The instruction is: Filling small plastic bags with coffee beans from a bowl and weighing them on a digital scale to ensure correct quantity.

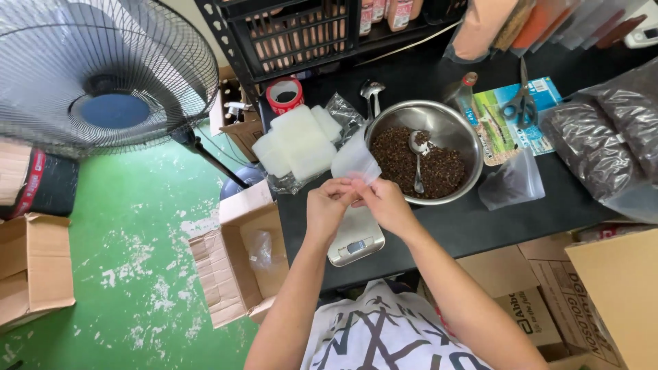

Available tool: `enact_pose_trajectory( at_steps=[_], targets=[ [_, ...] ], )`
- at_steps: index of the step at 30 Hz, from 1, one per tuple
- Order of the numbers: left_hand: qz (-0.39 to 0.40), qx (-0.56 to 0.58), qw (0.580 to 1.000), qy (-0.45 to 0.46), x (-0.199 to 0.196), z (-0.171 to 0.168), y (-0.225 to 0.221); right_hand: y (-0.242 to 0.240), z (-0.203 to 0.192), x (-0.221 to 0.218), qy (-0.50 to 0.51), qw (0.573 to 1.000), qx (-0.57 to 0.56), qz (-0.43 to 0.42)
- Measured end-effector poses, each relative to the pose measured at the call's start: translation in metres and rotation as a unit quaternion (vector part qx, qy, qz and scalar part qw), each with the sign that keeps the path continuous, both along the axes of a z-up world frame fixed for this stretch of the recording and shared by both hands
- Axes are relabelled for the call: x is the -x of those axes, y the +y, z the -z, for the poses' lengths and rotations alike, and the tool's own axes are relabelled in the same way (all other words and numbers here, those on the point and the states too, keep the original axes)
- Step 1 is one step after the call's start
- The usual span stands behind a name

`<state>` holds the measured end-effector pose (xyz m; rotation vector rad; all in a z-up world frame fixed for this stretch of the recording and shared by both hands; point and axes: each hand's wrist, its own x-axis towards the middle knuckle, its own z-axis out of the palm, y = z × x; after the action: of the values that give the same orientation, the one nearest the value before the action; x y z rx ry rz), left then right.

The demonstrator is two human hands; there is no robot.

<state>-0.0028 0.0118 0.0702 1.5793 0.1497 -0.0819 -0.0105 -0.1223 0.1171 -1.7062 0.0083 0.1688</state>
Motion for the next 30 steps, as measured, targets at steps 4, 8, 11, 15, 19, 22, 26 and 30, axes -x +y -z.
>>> enact_pose_trajectory(
  at_steps=[4,8,11,15,19,22,26,30],
  targets=[
    [-0.01,0.046,0.999,0.007,0.017,-0.002,0.004,0.0,0.002,0.013,0.005,0.995,-0.092,-0.024],
    [-0.055,0.062,0.997,0.011,0.036,-0.022,0.0,0.001,0.001,0.017,-0.005,0.993,-0.09,-0.069],
    [-0.095,0.093,0.991,0.024,0.046,-0.02,-0.002,0.002,-0.005,0.024,0.006,0.993,-0.087,-0.08],
    [-0.113,0.016,0.992,-0.052,0.057,-0.007,-0.008,0.004,0.0,0.025,0.036,0.996,-0.035,-0.07],
    [-0.162,-0.278,0.897,-0.302,0.061,0.019,-0.023,-0.001,0.085,0.01,0.081,0.996,-0.017,-0.024],
    [-0.167,-0.352,0.849,-0.358,0.057,0.042,-0.026,-0.001,0.123,0.004,0.132,0.989,-0.064,0.031],
    [-0.157,-0.395,0.808,-0.407,0.054,0.054,-0.023,0.0,0.163,-0.001,0.166,0.976,-0.13,0.061],
    [-0.143,-0.456,0.774,-0.416,0.05,0.068,-0.024,-0.001,0.174,-0.006,0.185,0.967,-0.158,0.073]
  ],
)
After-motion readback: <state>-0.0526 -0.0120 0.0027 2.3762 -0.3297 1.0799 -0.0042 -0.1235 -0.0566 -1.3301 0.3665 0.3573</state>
